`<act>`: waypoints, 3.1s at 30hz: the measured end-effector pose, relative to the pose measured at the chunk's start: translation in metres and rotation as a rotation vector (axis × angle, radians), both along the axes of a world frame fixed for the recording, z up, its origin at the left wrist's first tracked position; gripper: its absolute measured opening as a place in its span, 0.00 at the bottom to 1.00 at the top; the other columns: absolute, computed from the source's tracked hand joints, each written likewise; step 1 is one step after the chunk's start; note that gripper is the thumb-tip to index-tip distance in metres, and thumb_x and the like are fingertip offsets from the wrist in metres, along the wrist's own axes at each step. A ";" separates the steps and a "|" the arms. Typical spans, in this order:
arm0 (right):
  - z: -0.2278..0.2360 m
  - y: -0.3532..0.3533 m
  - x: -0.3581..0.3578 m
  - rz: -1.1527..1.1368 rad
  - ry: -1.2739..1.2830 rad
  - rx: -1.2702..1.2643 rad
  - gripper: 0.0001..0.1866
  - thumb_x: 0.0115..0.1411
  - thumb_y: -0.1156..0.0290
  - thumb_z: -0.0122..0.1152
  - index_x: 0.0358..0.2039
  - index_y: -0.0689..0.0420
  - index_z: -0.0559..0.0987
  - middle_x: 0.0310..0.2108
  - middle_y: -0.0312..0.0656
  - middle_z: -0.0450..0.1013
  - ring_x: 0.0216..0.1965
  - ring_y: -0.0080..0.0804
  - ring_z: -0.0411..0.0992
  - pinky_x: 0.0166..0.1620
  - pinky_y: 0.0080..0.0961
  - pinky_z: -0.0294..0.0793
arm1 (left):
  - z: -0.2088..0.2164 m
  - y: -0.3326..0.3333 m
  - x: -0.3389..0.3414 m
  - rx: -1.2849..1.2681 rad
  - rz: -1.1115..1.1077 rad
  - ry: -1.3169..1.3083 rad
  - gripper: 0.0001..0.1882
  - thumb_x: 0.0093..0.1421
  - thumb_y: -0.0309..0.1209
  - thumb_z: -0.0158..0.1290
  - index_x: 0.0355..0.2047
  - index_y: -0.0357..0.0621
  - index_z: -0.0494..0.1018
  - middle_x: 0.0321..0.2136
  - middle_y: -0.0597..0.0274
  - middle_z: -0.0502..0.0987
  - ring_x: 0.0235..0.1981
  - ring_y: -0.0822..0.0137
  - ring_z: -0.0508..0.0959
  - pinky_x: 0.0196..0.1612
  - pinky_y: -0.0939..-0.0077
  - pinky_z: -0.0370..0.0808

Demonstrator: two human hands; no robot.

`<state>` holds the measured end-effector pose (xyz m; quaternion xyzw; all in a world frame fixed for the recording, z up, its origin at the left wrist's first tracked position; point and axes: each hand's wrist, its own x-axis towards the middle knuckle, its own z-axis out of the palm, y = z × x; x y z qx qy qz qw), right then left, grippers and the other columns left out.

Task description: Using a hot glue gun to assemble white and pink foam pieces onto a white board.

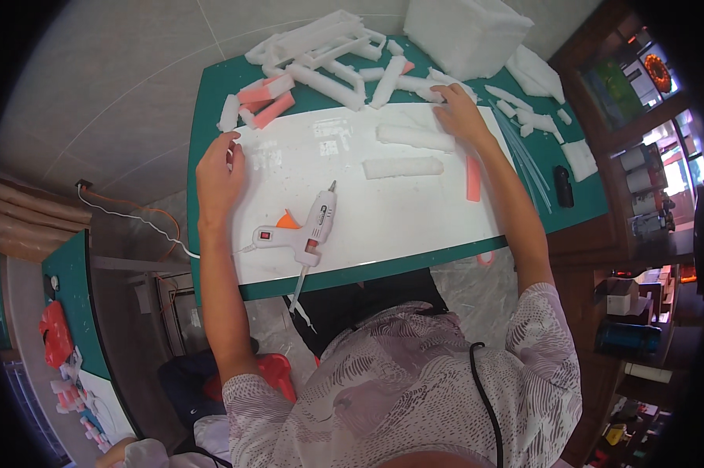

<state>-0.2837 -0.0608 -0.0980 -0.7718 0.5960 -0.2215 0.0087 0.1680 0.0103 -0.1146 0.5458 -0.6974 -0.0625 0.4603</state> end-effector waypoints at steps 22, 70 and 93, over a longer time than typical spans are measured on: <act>-0.003 0.019 -0.025 -0.247 -0.510 -0.010 0.11 0.64 0.73 0.52 0.46 0.63 0.75 0.39 0.51 0.76 0.36 0.37 0.77 0.39 0.31 0.74 | -0.001 -0.001 0.000 -0.005 -0.002 -0.008 0.10 0.59 0.23 0.52 0.41 0.38 0.75 0.29 0.53 0.77 0.25 0.64 0.75 0.30 0.71 0.72; -0.012 0.023 -0.056 -0.060 -1.237 0.201 0.11 0.68 0.64 0.51 0.41 0.57 0.76 0.42 0.35 0.70 0.45 0.23 0.69 0.46 0.23 0.78 | -0.005 -0.004 0.004 0.012 -0.001 -0.055 0.10 0.60 0.24 0.52 0.41 0.37 0.76 0.27 0.57 0.76 0.25 0.68 0.73 0.31 0.74 0.71; 0.013 0.025 -0.148 -0.507 -0.412 -0.264 0.16 0.56 0.62 0.57 0.39 0.60 0.80 0.34 0.47 0.79 0.37 0.39 0.77 0.42 0.32 0.74 | -0.005 -0.003 0.006 0.029 -0.004 -0.047 0.10 0.61 0.24 0.51 0.43 0.37 0.75 0.29 0.56 0.78 0.26 0.68 0.73 0.31 0.73 0.72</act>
